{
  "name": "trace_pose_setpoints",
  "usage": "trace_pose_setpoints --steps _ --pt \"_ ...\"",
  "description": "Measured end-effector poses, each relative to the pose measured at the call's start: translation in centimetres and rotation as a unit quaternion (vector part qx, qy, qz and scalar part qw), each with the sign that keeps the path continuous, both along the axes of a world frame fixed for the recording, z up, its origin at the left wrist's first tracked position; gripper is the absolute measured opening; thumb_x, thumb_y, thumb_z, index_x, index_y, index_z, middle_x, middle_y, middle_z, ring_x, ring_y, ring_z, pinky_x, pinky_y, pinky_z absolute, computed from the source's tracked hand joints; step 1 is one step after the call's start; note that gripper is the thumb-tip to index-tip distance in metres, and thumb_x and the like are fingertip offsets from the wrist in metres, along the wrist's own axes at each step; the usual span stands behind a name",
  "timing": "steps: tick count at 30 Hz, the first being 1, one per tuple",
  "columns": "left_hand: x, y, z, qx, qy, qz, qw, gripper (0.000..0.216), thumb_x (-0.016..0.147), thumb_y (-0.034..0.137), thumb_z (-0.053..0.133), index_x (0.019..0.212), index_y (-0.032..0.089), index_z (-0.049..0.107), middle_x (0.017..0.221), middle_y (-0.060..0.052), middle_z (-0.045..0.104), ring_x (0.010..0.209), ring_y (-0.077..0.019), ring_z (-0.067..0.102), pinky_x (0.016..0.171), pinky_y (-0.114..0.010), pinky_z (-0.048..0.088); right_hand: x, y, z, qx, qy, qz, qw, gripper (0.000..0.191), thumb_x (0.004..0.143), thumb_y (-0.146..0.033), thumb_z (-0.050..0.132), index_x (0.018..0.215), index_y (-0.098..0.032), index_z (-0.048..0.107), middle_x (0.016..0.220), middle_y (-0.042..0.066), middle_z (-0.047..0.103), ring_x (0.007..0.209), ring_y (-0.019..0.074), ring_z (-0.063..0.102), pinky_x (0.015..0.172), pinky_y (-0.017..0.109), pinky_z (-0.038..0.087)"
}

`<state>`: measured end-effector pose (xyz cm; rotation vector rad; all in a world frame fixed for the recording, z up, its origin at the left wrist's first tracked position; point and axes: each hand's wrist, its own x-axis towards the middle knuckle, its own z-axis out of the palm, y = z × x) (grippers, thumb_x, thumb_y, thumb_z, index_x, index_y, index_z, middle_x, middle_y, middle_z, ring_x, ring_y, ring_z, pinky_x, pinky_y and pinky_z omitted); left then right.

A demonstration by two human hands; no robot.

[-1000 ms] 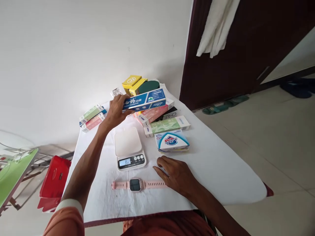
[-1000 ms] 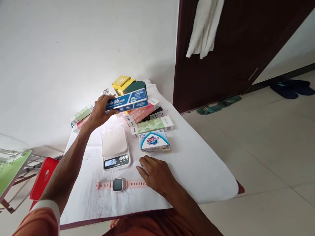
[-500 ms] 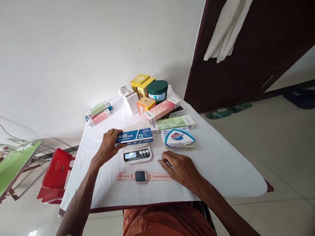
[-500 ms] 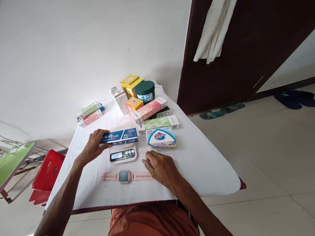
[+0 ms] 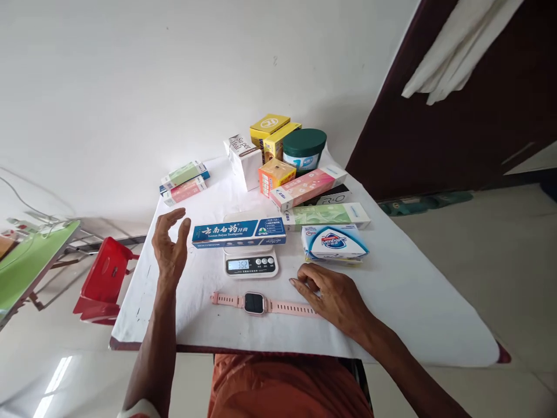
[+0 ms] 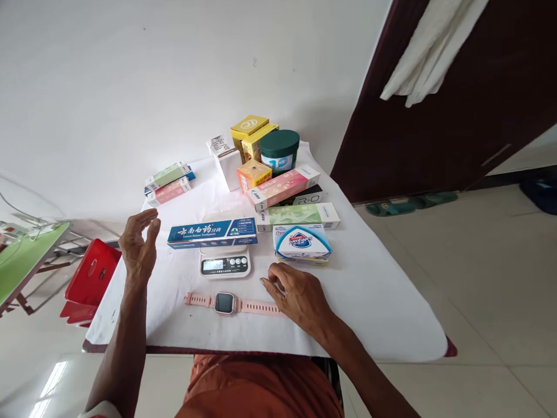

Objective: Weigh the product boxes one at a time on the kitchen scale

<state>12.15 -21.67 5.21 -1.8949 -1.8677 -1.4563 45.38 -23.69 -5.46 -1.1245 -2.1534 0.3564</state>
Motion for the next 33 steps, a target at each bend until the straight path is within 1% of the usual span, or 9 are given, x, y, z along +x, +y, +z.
trace_pose_setpoints --steps 6,10,13,16,18,21,25,29,33 --pt "1.6 -0.2 -0.6 -0.072 0.077 -0.086 0.991 0.041 0.096 0.046 0.066 0.131 0.025 0.061 0.129 -0.01 0.065 0.125 -0.0258 0.06 0.106 -0.044 0.05 -0.2 -0.2 -1.2 0.064 -0.004 -0.008 0.998 0.027 0.103 -0.032 0.052 0.078 -0.022 0.052 0.064 -0.005 0.058 0.049 0.0079 0.053 0.051 0.022 0.036" --pt "3.0 1.0 -1.4 -0.162 0.211 -0.169 0.949 0.058 0.096 0.046 0.067 0.146 0.024 0.049 0.143 -0.014 0.058 0.139 -0.0319 0.05 0.116 -0.053 0.038 -0.3 -0.1 -1.2 0.082 -0.015 -0.006 0.997 0.028 0.104 -0.031 0.05 0.077 -0.022 0.051 0.064 -0.005 0.058 0.049 0.0077 0.053 0.05 0.021 0.036" --pt "3.0 1.8 -2.0 -0.214 0.261 -0.194 0.921 0.052 0.099 0.042 0.061 0.145 0.022 0.048 0.134 -0.014 0.063 0.13 -0.0316 0.056 0.114 -0.053 0.039 -0.4 -0.1 -0.9 0.088 -0.015 -0.006 0.996 0.028 0.104 -0.03 0.05 0.078 -0.022 0.052 0.064 -0.005 0.059 0.049 0.0081 0.055 0.05 0.021 0.036" --pt "1.7 2.5 -2.0 -0.229 0.264 -0.203 0.915 0.048 0.099 0.043 0.061 0.14 0.021 0.051 0.122 -0.012 0.066 0.113 -0.0284 0.061 0.099 -0.046 0.047 -0.4 -0.2 -0.7 0.098 -0.016 -0.01 0.995 0.028 0.104 -0.03 0.05 0.078 -0.022 0.052 0.064 -0.004 0.058 0.049 0.008 0.054 0.05 0.022 0.036" --pt "-0.2 3.5 -1.6 -0.213 0.254 -0.172 0.928 0.047 0.097 0.044 0.063 0.138 0.022 0.052 0.121 -0.011 0.066 0.11 -0.0285 0.061 0.095 -0.044 0.047 -0.5 -0.2 -0.8 0.107 -0.018 -0.011 0.994 0.028 0.105 -0.03 0.05 0.078 -0.022 0.052 0.064 -0.005 0.058 0.049 0.0076 0.053 0.05 0.022 0.035" --pt "-3.9 6.6 -0.8 -0.195 0.242 -0.063 0.948 0.048 0.096 0.041 0.064 0.139 0.023 0.052 0.125 -0.012 0.063 0.116 -0.0309 0.059 0.096 -0.044 0.045 -0.5 -0.2 -0.9 0.118 -0.023 -0.012 0.993 0.028 0.105 -0.03 0.05 0.078 -0.021 0.053 0.064 -0.005 0.057 0.049 0.0072 0.052 0.051 0.022 0.035" --pt "-8.7 12.9 0.2 -0.229 0.255 0.07 0.937 0.047 0.094 0.04 0.063 0.137 0.025 0.054 0.132 -0.015 0.059 0.126 -0.035 0.053 0.107 -0.049 0.038 -0.5 -0.2 -1.0 0.114 -0.028 -0.02 0.993 0.029 0.105 -0.029 0.05 0.077 -0.021 0.052 0.064 -0.005 0.056 0.05 0.0069 0.052 0.052 0.022 0.035" --pt "-11.6 17.8 0.5 -0.251 0.256 0.122 0.926 0.049 0.092 0.035 0.063 0.137 0.021 0.056 0.137 -0.019 0.055 0.131 -0.0376 0.047 0.11 -0.05 0.035 -0.5 -0.1 -0.9 0.114 -0.028 -0.03 0.993 0.03 0.106 -0.028 0.049 0.077 -0.021 0.052 0.064 -0.006 0.055 0.05 0.0069 0.051 0.053 0.023 0.034" --pt "-12.8 19.8 0.3 -0.261 0.251 0.127 0.924 0.042 0.092 0.035 0.062 0.132 0.023 0.063 0.139 -0.019 0.052 0.133 -0.0384 0.044 0.109 -0.051 0.037 -0.6 0.0 -0.8 0.114 -0.029 -0.038 0.992 0.03 0.106 -0.028 0.049 0.078 -0.021 0.052 0.063 -0.006 0.054 0.049 0.0069 0.049 0.053 0.023 0.033"
